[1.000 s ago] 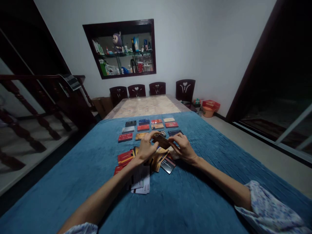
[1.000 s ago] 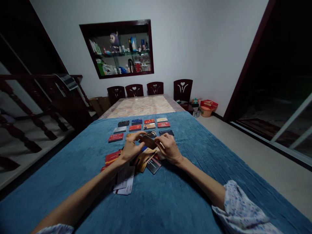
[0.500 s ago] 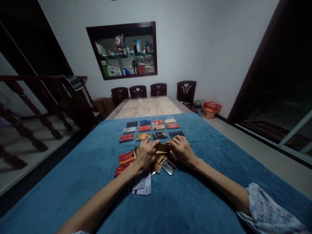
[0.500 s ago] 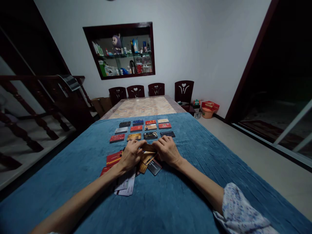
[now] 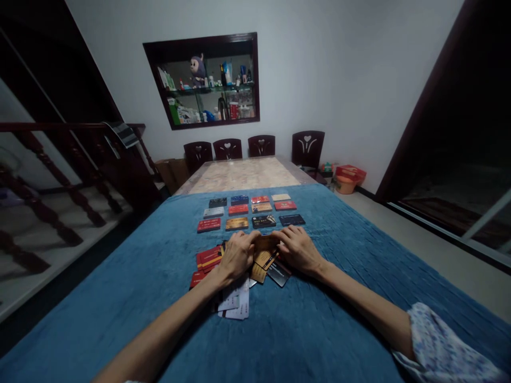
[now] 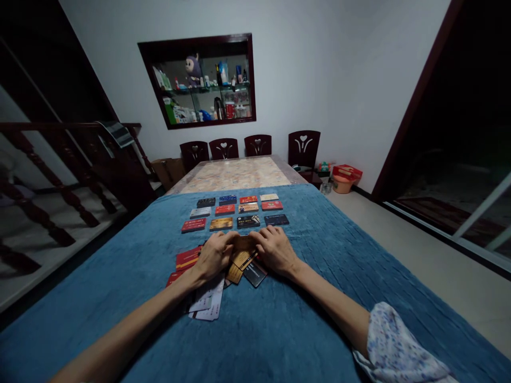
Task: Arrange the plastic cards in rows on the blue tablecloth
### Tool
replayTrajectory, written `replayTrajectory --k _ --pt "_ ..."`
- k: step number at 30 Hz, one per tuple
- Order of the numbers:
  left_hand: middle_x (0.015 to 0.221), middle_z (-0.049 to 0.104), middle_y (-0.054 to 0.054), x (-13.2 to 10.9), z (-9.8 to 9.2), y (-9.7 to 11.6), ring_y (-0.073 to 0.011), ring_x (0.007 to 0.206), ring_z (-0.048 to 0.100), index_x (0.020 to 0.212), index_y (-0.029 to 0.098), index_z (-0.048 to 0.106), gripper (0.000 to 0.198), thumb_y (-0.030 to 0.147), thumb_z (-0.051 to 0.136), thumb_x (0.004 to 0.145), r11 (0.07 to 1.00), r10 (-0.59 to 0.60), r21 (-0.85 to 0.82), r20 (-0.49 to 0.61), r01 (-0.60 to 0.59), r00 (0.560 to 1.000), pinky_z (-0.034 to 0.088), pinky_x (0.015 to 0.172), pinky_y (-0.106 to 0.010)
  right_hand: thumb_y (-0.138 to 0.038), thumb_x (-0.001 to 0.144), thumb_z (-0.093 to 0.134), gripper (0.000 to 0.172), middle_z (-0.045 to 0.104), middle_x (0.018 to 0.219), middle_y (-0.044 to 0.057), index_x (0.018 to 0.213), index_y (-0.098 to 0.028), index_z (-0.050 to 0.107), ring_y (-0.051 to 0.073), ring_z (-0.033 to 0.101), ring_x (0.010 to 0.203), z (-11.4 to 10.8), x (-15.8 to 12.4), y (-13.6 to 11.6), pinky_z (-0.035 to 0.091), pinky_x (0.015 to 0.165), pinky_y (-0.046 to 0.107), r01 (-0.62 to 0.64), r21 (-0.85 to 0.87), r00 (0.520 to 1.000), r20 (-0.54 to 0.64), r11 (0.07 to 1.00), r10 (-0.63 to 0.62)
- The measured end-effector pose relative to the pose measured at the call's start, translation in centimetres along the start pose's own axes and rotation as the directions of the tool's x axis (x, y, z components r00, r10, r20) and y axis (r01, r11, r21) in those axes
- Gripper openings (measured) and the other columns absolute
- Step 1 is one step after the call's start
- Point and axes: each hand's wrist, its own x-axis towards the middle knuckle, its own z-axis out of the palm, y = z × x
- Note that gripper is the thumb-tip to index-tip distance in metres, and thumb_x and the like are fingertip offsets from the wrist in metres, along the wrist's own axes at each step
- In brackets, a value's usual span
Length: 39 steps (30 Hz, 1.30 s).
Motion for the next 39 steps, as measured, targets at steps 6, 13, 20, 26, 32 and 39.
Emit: replayTrajectory --k 6,13,20,26,32,39 --pt "0.100 0.066 -0.007 -0.1 0.3 0.0 -0.0237 0.093 0.054 0.126 0.021 0.055 0.050 0.003 0.048 0.080 1.000 0.025 -0.008 0.025 -0.025 0.999 0.045 0.083 -0.035 -0.015 0.087 0.056 0.036 0.065 0.096 0.008 0.123 -0.017 0.058 0.024 0.050 0.092 0.2 0.0 -0.1 0.034 0.081 0.036 -0.028 -0.011 0.998 0.064 1.000 0.029" --pt "0.105 0.067 -0.008 0.2 0.2 0.1 -0.0254 0.097 0.053 0.125 0.020 0.056 0.048 0.004 0.049 0.080 0.999 0.015 -0.030 0.028 -0.014 0.999 0.044 0.085 -0.038 -0.017 0.084 0.060 0.041 0.063 0.102 0.011 0.125 -0.015 0.058 0.026 0.048 0.096 -0.3 0.4 -0.1 0.035 0.081 0.036 -0.033 -0.019 0.995 0.092 0.999 0.034" --pt "0.096 0.066 -0.005 0.4 -0.2 0.4 -0.0219 0.090 0.056 0.120 0.021 0.057 0.049 0.000 0.047 0.077 0.990 -0.037 -0.140 -0.031 0.032 0.999 0.044 0.081 -0.033 -0.025 0.088 0.059 0.040 0.062 0.104 0.013 0.127 -0.017 0.057 0.026 0.047 0.095 -0.3 0.8 0.0 0.034 0.083 0.037 -0.035 -0.039 0.996 0.077 0.999 0.038" --pt "0.088 0.064 -0.004 0.6 0.2 -0.2 -0.0204 0.084 0.057 0.116 0.022 0.059 0.049 -0.001 0.048 0.074 0.983 -0.048 -0.178 -0.051 0.038 0.998 0.045 0.077 -0.032 -0.027 0.085 0.063 0.048 0.062 0.105 0.013 0.131 -0.019 0.054 0.027 0.047 0.097 -0.2 0.8 0.0 0.034 0.085 0.039 -0.027 -0.080 0.998 0.054 0.996 0.032" --pt "0.108 0.065 -0.008 1.1 0.4 -1.0 -0.0232 0.099 0.058 0.117 0.019 0.057 0.051 -0.001 0.048 0.072 0.965 0.011 -0.260 -0.101 -0.037 0.995 0.048 0.090 -0.039 -0.026 0.085 0.062 0.048 0.061 0.107 0.013 0.132 -0.018 0.055 0.027 0.047 0.098 -0.2 1.0 0.3 0.035 0.085 0.039 0.001 -0.117 1.000 0.002 0.993 -0.001" --pt "0.115 0.057 -0.011 1.0 -0.8 -0.7 -0.0275 0.111 0.054 0.125 0.019 0.052 0.051 0.012 0.060 0.076 0.984 0.057 -0.166 -0.050 -0.065 0.997 0.047 0.096 -0.045 -0.029 0.087 0.060 0.047 0.060 0.115 0.015 0.133 -0.016 0.055 0.028 0.046 0.103 -0.3 1.3 0.7 0.036 0.085 0.040 0.011 -0.128 1.000 -0.010 0.992 -0.012"
